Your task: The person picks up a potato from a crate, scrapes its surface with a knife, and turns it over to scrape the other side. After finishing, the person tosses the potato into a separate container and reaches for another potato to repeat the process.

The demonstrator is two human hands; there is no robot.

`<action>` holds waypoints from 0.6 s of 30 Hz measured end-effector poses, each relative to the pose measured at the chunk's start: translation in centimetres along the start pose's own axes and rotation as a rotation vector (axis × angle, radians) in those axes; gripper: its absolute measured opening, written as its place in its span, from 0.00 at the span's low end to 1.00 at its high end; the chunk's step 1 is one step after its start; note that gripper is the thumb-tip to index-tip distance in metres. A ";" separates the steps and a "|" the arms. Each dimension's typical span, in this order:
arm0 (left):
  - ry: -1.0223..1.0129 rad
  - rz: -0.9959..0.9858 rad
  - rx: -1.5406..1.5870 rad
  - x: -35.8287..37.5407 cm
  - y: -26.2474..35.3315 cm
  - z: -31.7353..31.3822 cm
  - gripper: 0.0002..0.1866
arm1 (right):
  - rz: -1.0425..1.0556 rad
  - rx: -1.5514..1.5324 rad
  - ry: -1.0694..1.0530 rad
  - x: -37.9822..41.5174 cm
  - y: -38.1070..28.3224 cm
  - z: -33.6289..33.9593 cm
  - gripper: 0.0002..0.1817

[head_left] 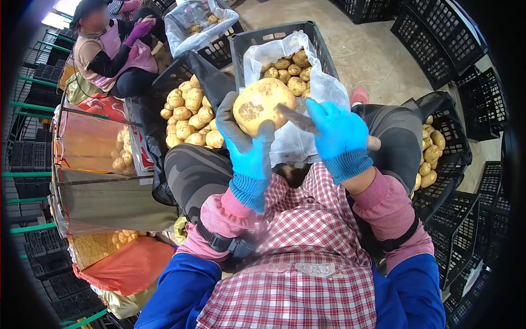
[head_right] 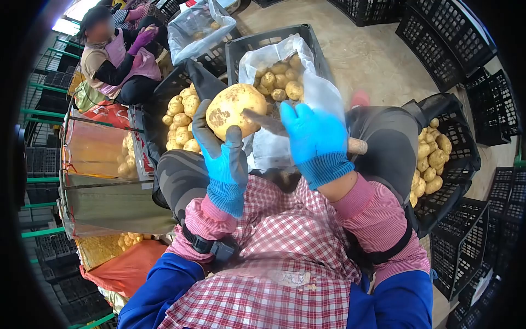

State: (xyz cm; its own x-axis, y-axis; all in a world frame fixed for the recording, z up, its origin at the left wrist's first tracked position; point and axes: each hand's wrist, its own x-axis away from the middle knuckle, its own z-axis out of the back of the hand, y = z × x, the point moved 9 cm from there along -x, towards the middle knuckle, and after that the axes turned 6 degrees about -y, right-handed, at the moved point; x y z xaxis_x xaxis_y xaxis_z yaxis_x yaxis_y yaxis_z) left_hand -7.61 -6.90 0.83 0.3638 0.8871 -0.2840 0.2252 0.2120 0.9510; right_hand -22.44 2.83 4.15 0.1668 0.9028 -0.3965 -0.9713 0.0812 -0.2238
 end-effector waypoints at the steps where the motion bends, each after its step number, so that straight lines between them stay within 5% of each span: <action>1: 0.002 0.003 0.004 0.0 0.0 0.0 0.51 | 0.006 0.011 -0.013 0.1 -0.2 -0.2 0.21; 12: -0.006 0.010 0.039 -0.2 0.3 0.2 0.47 | -0.068 -0.006 -0.104 -0.1 0.6 -0.4 0.22; 15: -0.054 -0.012 -0.016 -0.2 0.9 0.0 0.46 | -0.149 -0.342 -0.022 -0.4 3.2 -1.2 0.23; 18: -0.149 -0.011 0.061 0.0 2.0 -1.2 0.44 | -0.371 -1.302 -0.320 -0.9 3.6 -3.5 0.30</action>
State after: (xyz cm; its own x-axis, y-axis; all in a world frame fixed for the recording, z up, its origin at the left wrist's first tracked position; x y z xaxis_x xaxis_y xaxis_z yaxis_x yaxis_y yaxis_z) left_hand -8.25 -6.01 2.94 0.4898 0.8133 -0.3140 0.2828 0.1924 0.9397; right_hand -25.49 0.84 0.54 0.1594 0.9861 0.0474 0.0058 0.0470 -0.9989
